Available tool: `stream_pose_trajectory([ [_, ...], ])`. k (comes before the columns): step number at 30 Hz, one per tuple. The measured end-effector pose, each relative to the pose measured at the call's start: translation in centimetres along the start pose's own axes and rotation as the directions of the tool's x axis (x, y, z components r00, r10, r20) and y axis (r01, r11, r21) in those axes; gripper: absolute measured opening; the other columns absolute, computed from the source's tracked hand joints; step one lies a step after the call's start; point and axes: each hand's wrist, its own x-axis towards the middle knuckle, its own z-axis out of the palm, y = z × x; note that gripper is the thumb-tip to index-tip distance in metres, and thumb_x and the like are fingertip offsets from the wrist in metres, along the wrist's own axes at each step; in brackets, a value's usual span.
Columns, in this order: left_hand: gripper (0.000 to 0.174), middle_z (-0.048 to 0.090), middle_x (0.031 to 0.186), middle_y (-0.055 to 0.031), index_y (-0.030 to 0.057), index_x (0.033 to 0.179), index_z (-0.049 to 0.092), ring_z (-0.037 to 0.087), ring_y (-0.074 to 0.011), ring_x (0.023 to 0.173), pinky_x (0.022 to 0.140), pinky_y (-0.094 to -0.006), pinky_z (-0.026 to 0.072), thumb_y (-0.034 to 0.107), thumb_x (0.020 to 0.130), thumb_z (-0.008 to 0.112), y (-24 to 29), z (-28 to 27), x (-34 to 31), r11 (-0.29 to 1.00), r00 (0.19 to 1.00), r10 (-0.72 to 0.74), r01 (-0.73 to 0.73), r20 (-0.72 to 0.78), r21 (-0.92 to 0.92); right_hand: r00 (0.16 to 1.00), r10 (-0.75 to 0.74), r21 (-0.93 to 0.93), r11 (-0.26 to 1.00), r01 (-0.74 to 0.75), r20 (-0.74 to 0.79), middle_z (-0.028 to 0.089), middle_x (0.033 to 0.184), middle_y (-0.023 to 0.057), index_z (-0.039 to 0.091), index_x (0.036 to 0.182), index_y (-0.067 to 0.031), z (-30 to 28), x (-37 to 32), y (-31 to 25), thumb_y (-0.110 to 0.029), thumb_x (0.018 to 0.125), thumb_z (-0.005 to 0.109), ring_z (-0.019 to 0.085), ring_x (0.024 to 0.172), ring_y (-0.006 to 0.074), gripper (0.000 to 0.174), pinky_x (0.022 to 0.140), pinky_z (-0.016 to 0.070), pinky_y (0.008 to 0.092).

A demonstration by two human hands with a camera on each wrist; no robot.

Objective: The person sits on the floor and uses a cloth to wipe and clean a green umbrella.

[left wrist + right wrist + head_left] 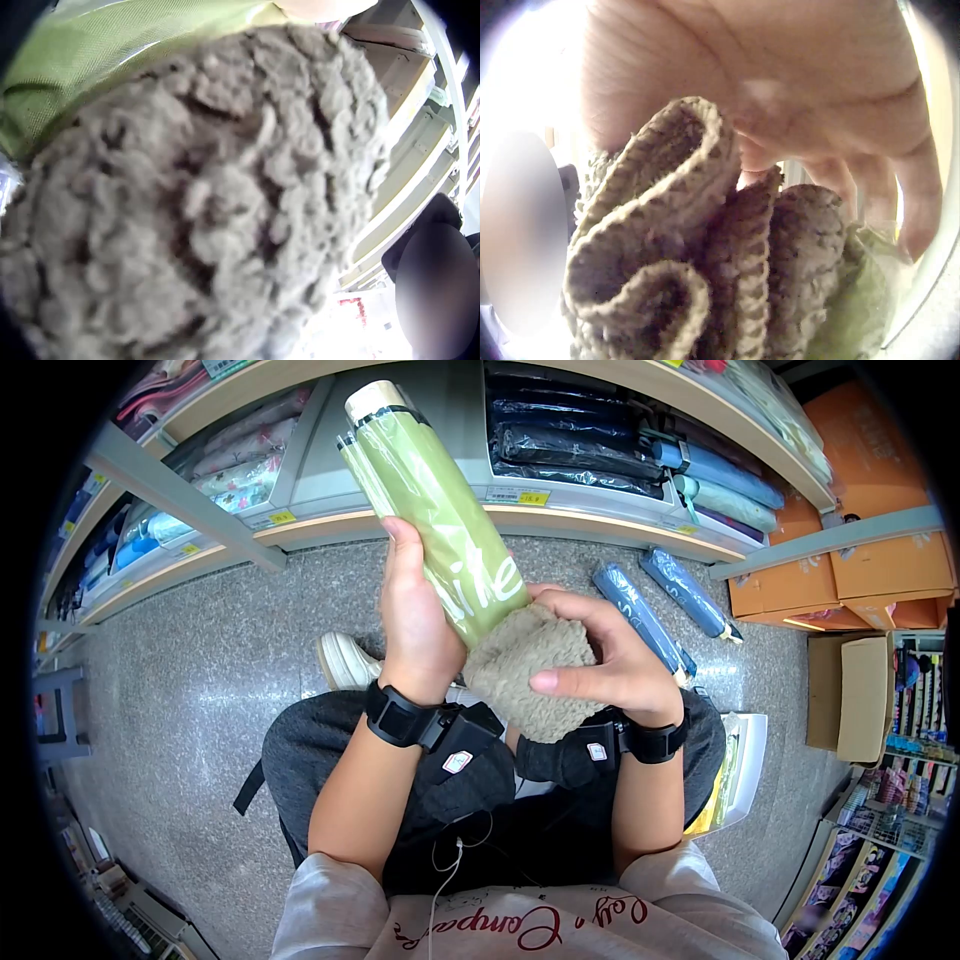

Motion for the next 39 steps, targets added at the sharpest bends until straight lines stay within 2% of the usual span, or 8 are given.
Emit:
stream_pose_trajectory([
  [8, 0.065, 0.055, 0.11, -0.0174, 0.0011, 0.127, 0.039, 0.059, -0.0295, 0.092, 0.081, -0.0398, 0.0491, 0.053, 0.094, 0.018, 0.2, 0.2, -0.1, 0.999, 0.999, -0.03, 0.031, 0.039, -0.025, 0.998, 0.022, -0.033, 0.999, -0.02, 0.06, 0.053, 0.105, 0.006, 0.055, 0.108, 0.0029, -0.2, 0.0, 0.1, -0.013, 0.067, 0.079, 0.047, 0.101, 0.0146, 0.05, 0.092, 0.0344, 0.026],
  [14, 0.058, 0.042, 0.129, -0.0234, 0.0008, 0.134, 0.029, 0.05, -0.0357, 0.111, 0.093, -0.0436, 0.0427, 0.043, 0.097, 0.016, 1.6, 1.1, -0.1, 0.971, 0.957, -0.035, 0.101, 0.288, -0.217, 0.967, 0.25, 0.473, 0.858, -0.202, -0.04, 0.057, 0.11, 0.0112, 0.051, 0.119, 0.0027, -1.3, -1.1, 2.0, -0.01, 0.069, 0.075, 0.053, 0.102, 0.0166, 0.056, 0.091, 0.0394, 0.0286],
  [19, 0.051, 0.043, 0.128, -0.0202, 0.0006, 0.133, 0.031, 0.052, -0.0289, 0.111, 0.091, -0.0375, 0.0457, 0.036, 0.096, 0.031, 1.8, 1.7, -0.3, 0.997, 0.933, 0.038, -0.061, 0.358, 0.053, 0.991, 0.128, 0.658, 0.744, -0.114, 0.027, 0.058, 0.107, 0.015, 0.047, 0.121, 0.0043, -1.0, -1.4, 2.3, -0.015, 0.067, 0.069, 0.057, 0.099, 0.0225, 0.061, 0.089, 0.0421, 0.0326],
  [23, 0.062, 0.054, 0.114, -0.0149, -0.0002, 0.125, 0.041, 0.057, -0.0229, 0.102, 0.085, -0.0345, 0.0487, 0.051, 0.093, 0.032, 0.9, 0.2, -0.2, 0.998, 0.957, -0.062, 0.057, 0.284, 0.028, 0.996, 0.051, 0.776, 0.624, -0.089, 0.073, 0.058, 0.108, 0.0168, 0.047, 0.12, 0.006, -0.5, -2.0, 2.7, -0.015, 0.065, 0.067, 0.057, 0.098, 0.0251, 0.063, 0.089, 0.0424, 0.0333],
  [26, 0.067, 0.057, 0.102, -0.0123, 0.0012, 0.121, 0.044, 0.06, -0.0226, 0.093, 0.082, -0.0343, 0.0504, 0.058, 0.092, 0.024, 1.2, 0.6, -0.4, 0.961, 0.887, -0.146, 0.232, 0.437, -0.151, 0.994, 0.075, 0.724, 0.681, -0.114, 0.085, 0.059, 0.107, 0.0163, 0.049, 0.117, 0.0068, -0.3, -1.5, 2.7, -0.016, 0.065, 0.067, 0.058, 0.097, 0.0242, 0.06, 0.088, 0.0423, 0.0321],
  [31, 0.071, 0.058, 0.093, -0.0122, 0.0055, 0.109, 0.049, 0.06, -0.0218, 0.078, 0.067, -0.0315, 0.0513, 0.063, 0.09, 0.013, 0.9, 1.5, -0.9, 0.979, 0.941, -0.159, 0.188, 0.3, -0.072, 0.974, 0.221, 0.603, 0.783, -0.154, -0.039, 0.062, 0.099, 0.0105, 0.058, 0.106, 0.0045, 0.2, -0.8, 0.3, -0.016, 0.071, 0.068, 0.058, 0.093, 0.0186, 0.042, 0.086, 0.0412, 0.0275],
  [34, 0.071, 0.058, 0.093, -0.0117, 0.0059, 0.11, 0.049, 0.06, -0.022, 0.081, 0.071, -0.0328, 0.0509, 0.064, 0.089, 0.014, 0.4, 0.5, -0.1, 0.992, 0.977, -0.126, 0.126, 0.17, 0.01, 0.963, 0.252, 0.38, 0.903, -0.2, -0.092, 0.061, 0.102, 0.0093, 0.06, 0.104, 0.003, 0.0, -0.4, -0.6, -0.014, 0.073, 0.07, 0.057, 0.093, 0.018, 0.037, 0.087, 0.0397, 0.0272],
  [39, 0.067, 0.055, 0.108, -0.0105, 0.0077, 0.124, 0.041, 0.056, -0.0203, 0.098, 0.084, -0.0344, 0.0461, 0.061, 0.091, 0.016, 0.0, 1.2, -0.6, 0.996, 0.994, -0.045, 0.037, 0.102, 0.085, 0.978, 0.015, 0.104, 0.995, 0.007, -0.207, 0.057, 0.106, 0.0079, 0.061, 0.098, 0.003, -0.3, 0.2, 0.5, -0.012, 0.074, 0.072, 0.056, 0.094, 0.0149, 0.03, 0.084, 0.0407, 0.0269],
])
